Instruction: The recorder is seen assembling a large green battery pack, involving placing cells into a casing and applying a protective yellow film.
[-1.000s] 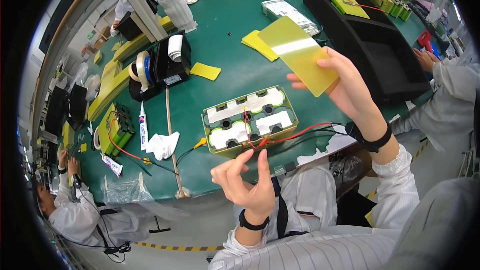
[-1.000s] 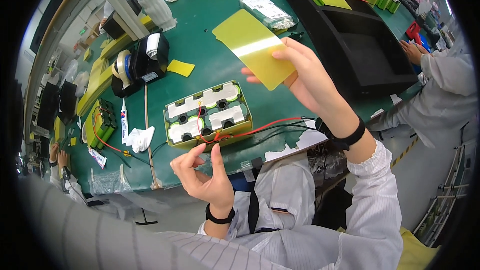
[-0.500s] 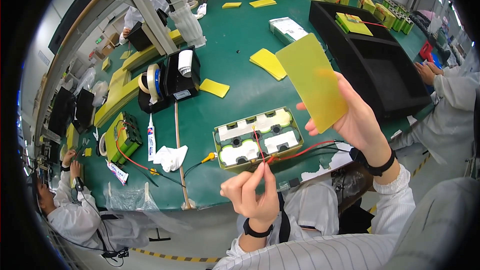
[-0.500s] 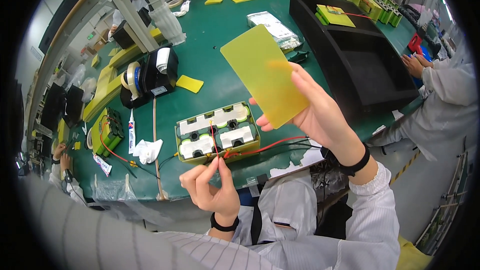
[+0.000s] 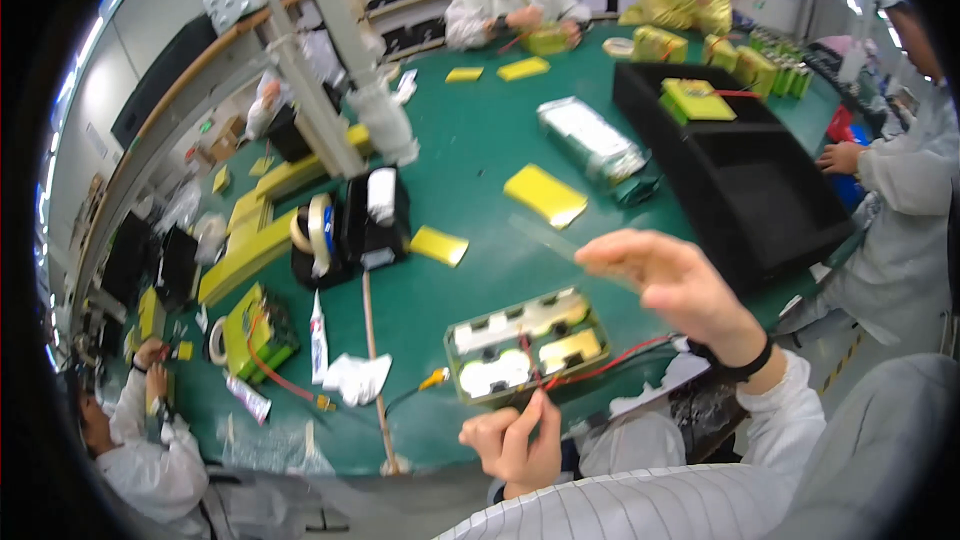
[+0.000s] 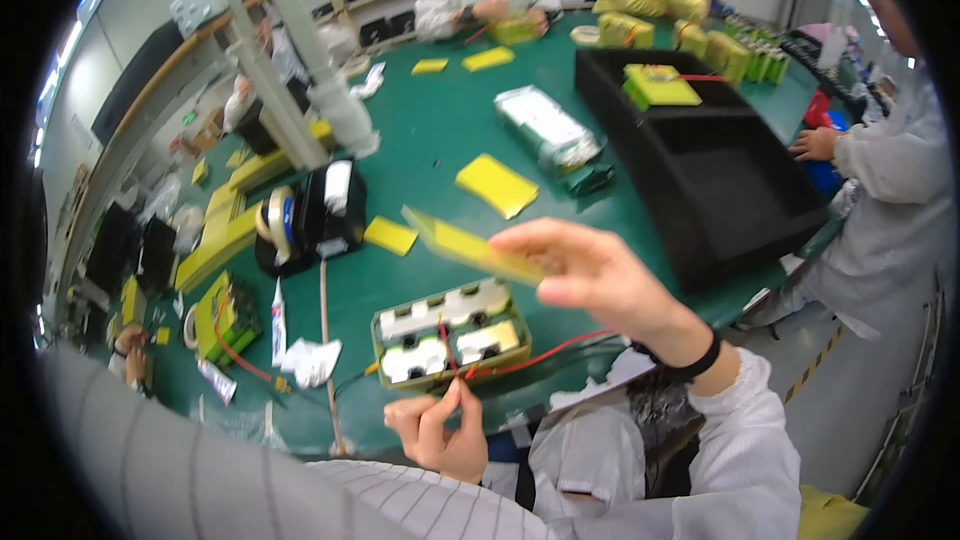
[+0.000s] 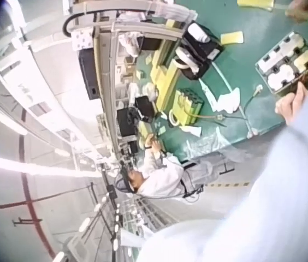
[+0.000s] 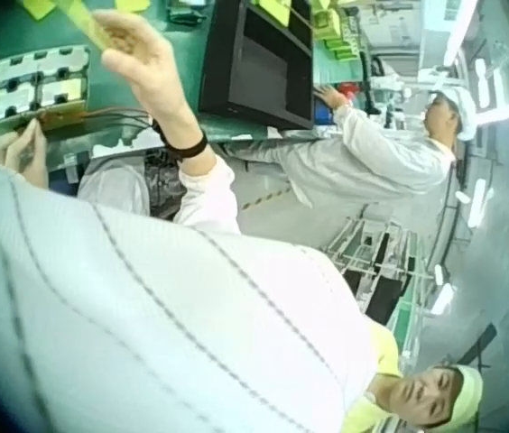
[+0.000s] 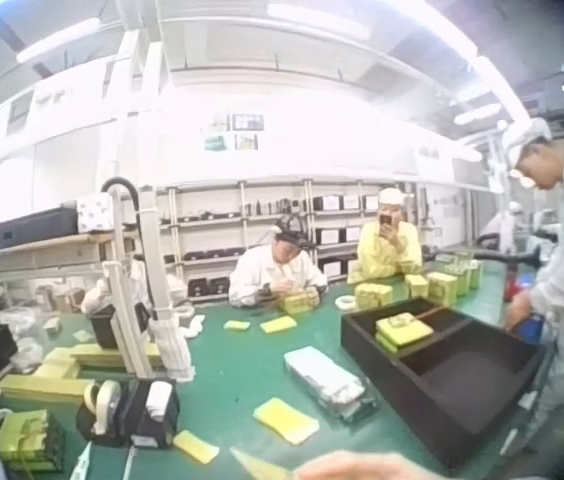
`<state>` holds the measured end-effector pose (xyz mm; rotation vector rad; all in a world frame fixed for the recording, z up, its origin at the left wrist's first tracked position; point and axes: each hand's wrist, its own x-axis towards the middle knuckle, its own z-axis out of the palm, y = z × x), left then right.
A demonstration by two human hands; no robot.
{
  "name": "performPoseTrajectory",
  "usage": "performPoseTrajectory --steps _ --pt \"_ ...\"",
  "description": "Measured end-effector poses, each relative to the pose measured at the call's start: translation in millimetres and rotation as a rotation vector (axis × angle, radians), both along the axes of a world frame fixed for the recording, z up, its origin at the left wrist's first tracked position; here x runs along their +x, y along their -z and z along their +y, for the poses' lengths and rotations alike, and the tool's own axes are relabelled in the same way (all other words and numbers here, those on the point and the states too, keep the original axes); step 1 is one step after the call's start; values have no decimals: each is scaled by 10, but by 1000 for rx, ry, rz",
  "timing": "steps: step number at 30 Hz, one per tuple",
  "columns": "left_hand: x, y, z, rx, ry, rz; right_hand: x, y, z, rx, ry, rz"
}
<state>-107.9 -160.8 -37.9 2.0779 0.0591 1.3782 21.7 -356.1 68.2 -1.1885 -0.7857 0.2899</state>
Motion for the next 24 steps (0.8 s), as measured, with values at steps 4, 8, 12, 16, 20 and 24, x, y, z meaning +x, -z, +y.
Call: performPoseTrajectory --steps 4,8,12,16,20,24 --pt "-32 370 102 6 18 41 27 88 90 -102 61 -152" --pt "-19 339 95 -43 125 -5 62 86 92 -299 208 -364" --pt "-26 235 105 -51 122 34 57 -24 135 -375 254 -473" --pt "-8 194 108 -44 66 93 62 -52 108 -425 389 -578" --pt "-24 271 183 212 16 97 79 -11 147 -456 424 -649" --pt "7 295 109 29 47 25 70 -9 182 -440 461 -668"
